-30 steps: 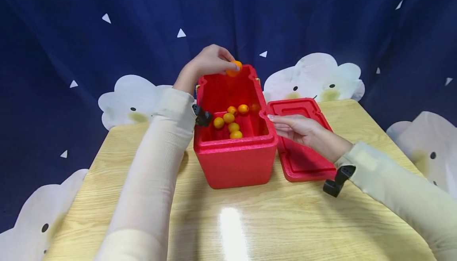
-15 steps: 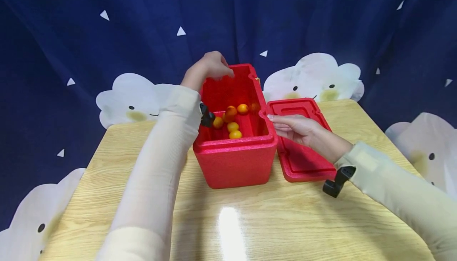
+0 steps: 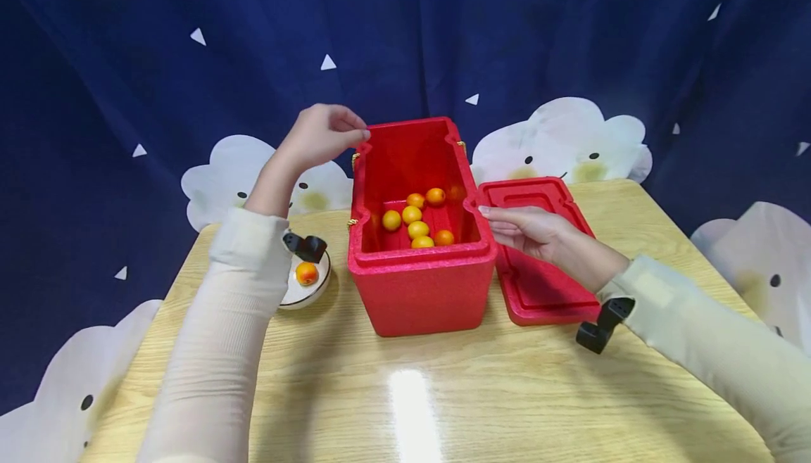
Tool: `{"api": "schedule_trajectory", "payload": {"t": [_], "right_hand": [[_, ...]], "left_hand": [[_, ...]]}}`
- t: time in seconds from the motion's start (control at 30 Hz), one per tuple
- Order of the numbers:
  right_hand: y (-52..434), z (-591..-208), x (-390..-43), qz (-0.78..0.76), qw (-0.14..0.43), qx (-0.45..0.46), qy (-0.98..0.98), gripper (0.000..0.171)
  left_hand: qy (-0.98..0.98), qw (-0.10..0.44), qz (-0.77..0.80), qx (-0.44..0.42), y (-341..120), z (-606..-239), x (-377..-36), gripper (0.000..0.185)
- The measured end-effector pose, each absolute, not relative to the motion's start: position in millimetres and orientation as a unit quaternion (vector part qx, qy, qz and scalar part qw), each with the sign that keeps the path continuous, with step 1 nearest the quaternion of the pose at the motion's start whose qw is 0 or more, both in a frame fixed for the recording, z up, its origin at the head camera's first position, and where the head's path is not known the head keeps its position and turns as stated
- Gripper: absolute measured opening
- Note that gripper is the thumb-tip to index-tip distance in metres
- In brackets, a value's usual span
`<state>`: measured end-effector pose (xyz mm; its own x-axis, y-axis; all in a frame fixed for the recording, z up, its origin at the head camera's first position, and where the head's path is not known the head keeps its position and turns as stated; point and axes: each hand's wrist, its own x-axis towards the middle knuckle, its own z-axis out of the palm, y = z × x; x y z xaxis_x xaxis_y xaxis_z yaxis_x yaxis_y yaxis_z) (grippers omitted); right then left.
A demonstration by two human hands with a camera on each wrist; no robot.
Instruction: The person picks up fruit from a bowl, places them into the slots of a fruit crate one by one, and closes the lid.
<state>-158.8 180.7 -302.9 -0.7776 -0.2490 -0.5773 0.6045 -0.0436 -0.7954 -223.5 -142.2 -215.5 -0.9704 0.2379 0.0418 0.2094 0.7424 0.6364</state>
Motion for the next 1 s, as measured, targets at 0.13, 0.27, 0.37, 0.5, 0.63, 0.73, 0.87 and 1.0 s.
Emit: {"api": "schedule_trajectory", "payload": {"t": [0.13,0.27,0.37,0.5,0.63,0.73,0.87,1.0], "right_hand": [[180.4,-304.1,-159.6,-0.71,0.299,0.138,0.622,0.013],[178.9,-304.2,-160.1,-0.707,0.298,0.136,0.627,0.016],[177.5,-303.3,-160.6,-0.701,0.299,0.138,0.632,0.041],[175.9,-302.6,-161.6,-0.694,0.302,0.136,0.639,0.071],[175.7,-302.6,-162.6,-0.697,0.301,0.139,0.636,0.075],[175.5,-302.6,-163.8,-0.701,0.301,0.145,0.63,0.075],[174.2,-302.3,-165.5,-0.701,0.304,0.147,0.628,0.077],[173.0,-302.5,-166.4,-0.7,0.306,0.144,0.628,0.076]], "left_hand": [[0.929,0.002,0.352,0.115,-172.6,-250.1,-214.5,0.027],[0.929,0.019,0.354,0.103,-199.7,-282.6,-205.3,0.026],[0.933,0.046,0.347,0.087,-214.7,-302.1,-199.3,0.027],[0.94,0.072,0.328,0.066,-227.5,-325.2,-192.3,0.027],[0.956,0.101,0.268,0.064,-232.3,-347.0,-187.9,0.029],[0.966,0.132,0.212,0.06,-233.0,-358.0,-185.6,0.031],[0.966,0.194,0.167,0.028,-232.8,-364.6,-184.6,0.029],[0.956,0.249,0.155,-0.012,-230.4,-368.0,-185.6,0.03]]}}
